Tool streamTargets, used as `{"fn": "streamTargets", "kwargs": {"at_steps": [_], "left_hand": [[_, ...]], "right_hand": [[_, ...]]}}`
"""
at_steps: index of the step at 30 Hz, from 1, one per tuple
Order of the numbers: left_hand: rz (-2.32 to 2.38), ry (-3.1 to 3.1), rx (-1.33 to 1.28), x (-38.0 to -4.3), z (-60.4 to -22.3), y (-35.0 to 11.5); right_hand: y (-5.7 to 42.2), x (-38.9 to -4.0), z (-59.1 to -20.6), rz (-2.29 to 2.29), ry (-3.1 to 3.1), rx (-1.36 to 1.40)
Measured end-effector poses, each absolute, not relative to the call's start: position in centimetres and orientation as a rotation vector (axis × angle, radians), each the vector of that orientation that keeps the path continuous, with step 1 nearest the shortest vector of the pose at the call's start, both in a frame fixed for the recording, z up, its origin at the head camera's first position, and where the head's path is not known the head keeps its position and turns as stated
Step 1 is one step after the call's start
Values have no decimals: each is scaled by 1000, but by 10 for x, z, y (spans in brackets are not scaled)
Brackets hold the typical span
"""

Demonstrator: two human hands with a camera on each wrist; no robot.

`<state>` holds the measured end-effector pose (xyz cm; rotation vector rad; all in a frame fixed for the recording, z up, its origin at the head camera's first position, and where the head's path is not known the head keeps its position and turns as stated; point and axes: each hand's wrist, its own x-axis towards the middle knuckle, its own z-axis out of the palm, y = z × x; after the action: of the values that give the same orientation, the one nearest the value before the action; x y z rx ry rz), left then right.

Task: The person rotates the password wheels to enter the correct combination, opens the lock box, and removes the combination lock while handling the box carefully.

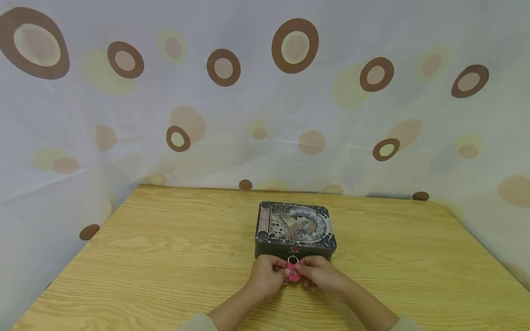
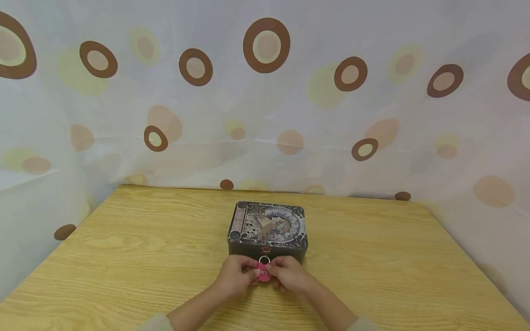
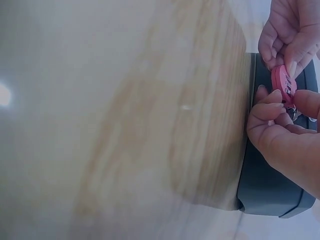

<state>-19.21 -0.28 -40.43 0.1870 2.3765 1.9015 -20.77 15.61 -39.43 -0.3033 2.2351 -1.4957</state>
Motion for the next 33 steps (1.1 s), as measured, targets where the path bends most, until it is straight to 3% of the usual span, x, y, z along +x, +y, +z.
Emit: {"fn": "streamTargets", "kwargs": {"at_steps": [14,33], "left_hand": [[1895,2380,174,-193,-405,-3],[1899,2404,228,-193,-407,-2]], "right_hand": [[162,-217,-407,-1488,2179,-430],[154,-209,-395,-1442,2249,-403]]}}
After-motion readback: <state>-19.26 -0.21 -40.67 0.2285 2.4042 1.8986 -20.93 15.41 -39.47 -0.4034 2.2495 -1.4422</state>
